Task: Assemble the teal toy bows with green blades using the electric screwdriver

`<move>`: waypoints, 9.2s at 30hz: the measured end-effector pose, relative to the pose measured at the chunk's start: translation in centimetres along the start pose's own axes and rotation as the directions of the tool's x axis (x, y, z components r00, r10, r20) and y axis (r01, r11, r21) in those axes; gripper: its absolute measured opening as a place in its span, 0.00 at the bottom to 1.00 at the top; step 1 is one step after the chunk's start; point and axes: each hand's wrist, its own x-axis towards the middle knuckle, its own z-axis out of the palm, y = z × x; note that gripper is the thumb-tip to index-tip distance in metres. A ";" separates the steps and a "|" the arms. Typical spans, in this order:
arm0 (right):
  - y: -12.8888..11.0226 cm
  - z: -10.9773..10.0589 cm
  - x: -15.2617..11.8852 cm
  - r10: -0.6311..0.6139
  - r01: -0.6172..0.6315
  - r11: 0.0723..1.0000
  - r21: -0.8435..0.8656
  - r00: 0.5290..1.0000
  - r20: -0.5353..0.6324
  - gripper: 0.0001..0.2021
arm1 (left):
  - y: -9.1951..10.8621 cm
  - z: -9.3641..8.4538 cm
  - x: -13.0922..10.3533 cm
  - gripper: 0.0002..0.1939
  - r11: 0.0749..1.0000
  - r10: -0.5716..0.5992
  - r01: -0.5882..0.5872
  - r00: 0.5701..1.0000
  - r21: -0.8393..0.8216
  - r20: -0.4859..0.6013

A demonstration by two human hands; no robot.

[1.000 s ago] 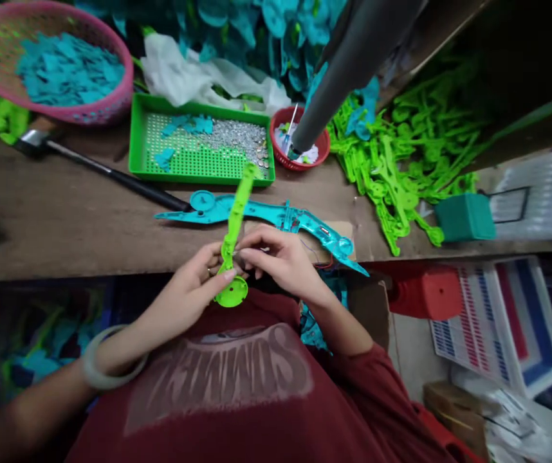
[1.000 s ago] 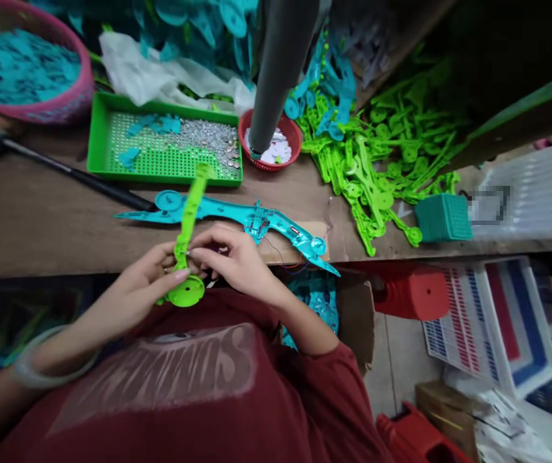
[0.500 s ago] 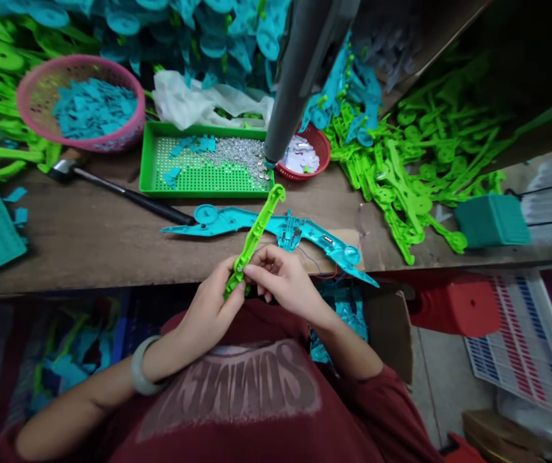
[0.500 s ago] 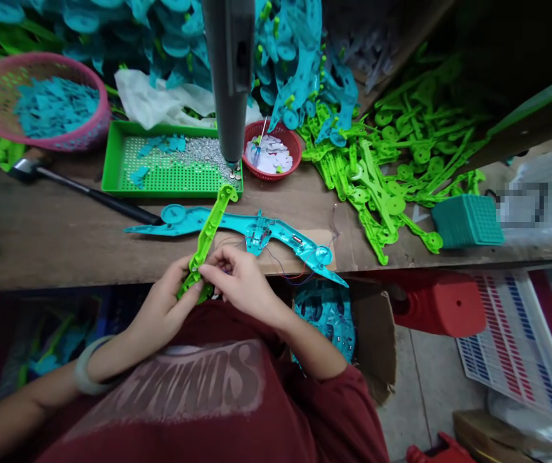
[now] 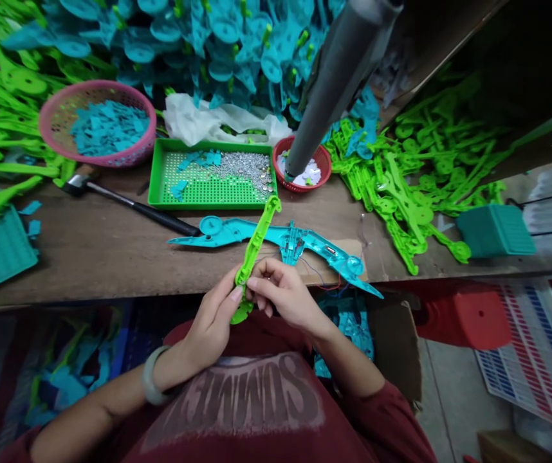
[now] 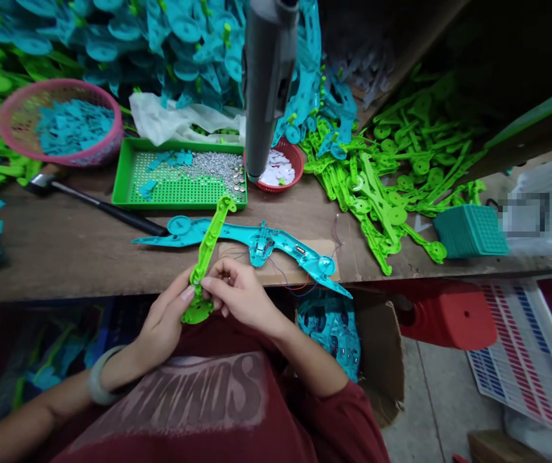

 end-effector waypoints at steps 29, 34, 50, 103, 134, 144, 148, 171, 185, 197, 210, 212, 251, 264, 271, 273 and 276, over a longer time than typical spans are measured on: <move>-4.0 14.1 17.1 0.029 0.504 -0.445 -0.740 0.834 0.551 0.09 | 0.0 -9.0 -3.4 0.14 0.855 -0.232 -0.005 0.890 -0.518 -0.392; -8.0 15.5 16.5 0.000 0.534 -0.534 -0.655 0.775 0.632 0.16 | -0.1 -10.0 -4.0 0.16 0.842 -0.256 -0.015 0.869 -0.539 -0.424; -16.7 8.9 27.5 -0.088 0.344 -0.670 -0.657 0.843 0.530 0.16 | 4.8 -11.0 -0.4 0.16 0.629 -0.376 0.021 0.883 -0.777 -0.281; -6.5 3.5 3.3 -0.765 0.640 0.548 -0.539 0.644 -0.012 0.04 | 6.8 -2.8 4.1 0.15 0.971 0.221 -0.198 0.957 0.138 -0.186; -3.5 2.5 3.1 -0.853 0.603 0.407 -0.687 0.520 -0.049 0.06 | 3.6 -1.9 4.7 0.11 0.545 0.705 -0.415 0.697 0.728 -0.131; -1.8 1.0 3.2 -0.907 0.575 -0.046 -0.817 0.318 0.275 0.12 | 2.8 -1.8 4.1 0.14 0.485 0.671 -0.375 0.739 0.790 -0.061; -1.1 0.6 3.2 -0.890 0.547 -0.091 -0.832 0.330 0.314 0.14 | 2.2 -1.7 3.5 0.16 0.461 0.634 -0.358 0.773 0.812 -0.019; -0.2 2.2 3.4 -0.841 0.571 0.429 -0.699 0.535 -0.079 0.06 | 1.1 -1.1 4.0 0.18 0.548 0.605 -0.265 0.780 0.793 -0.158; 1.2 1.5 3.5 -0.754 0.501 0.555 -0.665 0.640 -0.147 0.03 | 0.8 -1.3 2.7 0.16 0.558 0.519 -0.262 0.851 0.787 -0.084; 2.0 2.3 2.9 -0.576 0.540 0.817 -0.205 0.744 -0.339 0.12 | 1.5 -2.2 2.2 0.11 0.726 0.562 -0.465 0.826 0.507 -0.048; -9.8 4.4 10.8 -0.482 0.512 0.628 -0.586 0.847 0.223 0.12 | 4.6 -13.6 8.0 0.21 1.000 -0.001 0.003 0.990 0.012 -0.138; -7.8 3.3 11.0 -0.514 0.500 0.464 -0.731 0.824 0.238 0.14 | 3.8 -15.2 8.5 0.26 0.975 -0.128 0.056 0.934 -0.216 -0.335; 1.1 3.1 4.2 -0.217 0.429 0.039 -0.902 0.885 0.412 0.11 | -4.7 -11.1 2.5 0.19 0.487 0.457 -0.520 0.836 0.702 0.303; -1.2 -2.1 5.6 -0.193 0.566 0.042 -0.823 0.813 0.549 0.13 | -4.2 -10.8 4.5 0.19 0.302 0.457 -0.624 0.758 0.721 0.465; -0.4 -2.8 5.9 -0.150 0.567 -0.294 -0.770 0.768 0.623 0.15 | -4.2 -9.4 3.9 0.19 0.399 0.517 -0.587 0.779 0.705 0.356; -0.5 -3.0 6.2 -0.140 0.592 -0.282 -0.755 0.753 0.643 0.14 | -4.0 -9.0 3.9 0.17 0.419 0.530 -0.615 0.763 0.668 0.370; -0.6 -3.5 6.5 -0.134 0.619 -0.175 -0.766 0.756 0.641 0.14 | -3.7 -8.3 3.8 0.15 0.510 0.471 -0.561 0.817 0.653 0.333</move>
